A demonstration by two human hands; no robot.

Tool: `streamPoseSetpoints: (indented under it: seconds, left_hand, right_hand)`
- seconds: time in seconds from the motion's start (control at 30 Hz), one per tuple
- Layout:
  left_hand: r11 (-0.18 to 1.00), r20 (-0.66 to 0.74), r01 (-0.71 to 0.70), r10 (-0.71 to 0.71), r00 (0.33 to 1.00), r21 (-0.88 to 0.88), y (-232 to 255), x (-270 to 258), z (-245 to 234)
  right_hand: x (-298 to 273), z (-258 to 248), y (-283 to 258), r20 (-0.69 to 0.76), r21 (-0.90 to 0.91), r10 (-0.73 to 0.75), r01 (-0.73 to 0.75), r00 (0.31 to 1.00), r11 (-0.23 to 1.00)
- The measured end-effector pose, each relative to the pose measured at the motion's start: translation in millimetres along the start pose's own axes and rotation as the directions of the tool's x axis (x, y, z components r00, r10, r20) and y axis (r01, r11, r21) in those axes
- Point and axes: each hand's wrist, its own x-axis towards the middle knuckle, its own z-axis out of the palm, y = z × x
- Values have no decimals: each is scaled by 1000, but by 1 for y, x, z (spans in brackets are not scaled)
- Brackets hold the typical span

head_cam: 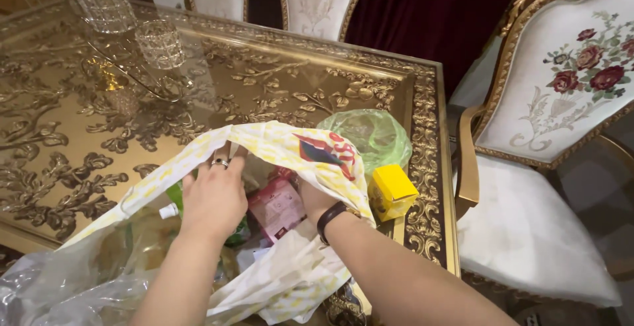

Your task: The recorder unboxes grocery items from a bag on a dining table and puts one item into a kitchen cabinet.

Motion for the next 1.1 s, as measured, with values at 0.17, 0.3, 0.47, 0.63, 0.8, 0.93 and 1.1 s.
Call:
streamPoseSetpoints:
  seconds: [0.17, 0.3, 0.47, 0.63, 0.8, 0.93, 1.1]
  left_hand:
    - [995, -165, -97, 94, 982, -8, -3, 2, 8]
    - [1000, -5, -18, 18, 1000, -16, 2, 1, 2]
    - [1000, 55, -3, 4, 998, -11, 7, -3, -4]
    - [1000, 26, -3, 4, 1000, -28, 4, -4, 1]
    - [999, -24, -39, 39, 999, 15, -3, -4, 11]
    - [1000, 14, -30, 30, 999, 10, 7, -17, 3]
    - [995, -44, -96, 96, 994, 4, 17, -31, 10]
  right_hand:
    - [-22, -51, -20, -53, 475, 122, -82, 991, 876]
    - [-36, -81, -28, -55, 770, 224, -102, 973, 630]
    - [-53, -79, -25, -103, 402, 170, -116, 980, 908]
    - [-70, -82, -29, -157, 562, 278, -146, 948, 814]
    - [-85, -92, -43, -185, 608, 261, -98, 948, 788]
    - [-108, -142, -66, -152, 500, 129, -36, 980, 865]
    - [-115, -128, -52, -265, 68, -334, 363, 904, 929]
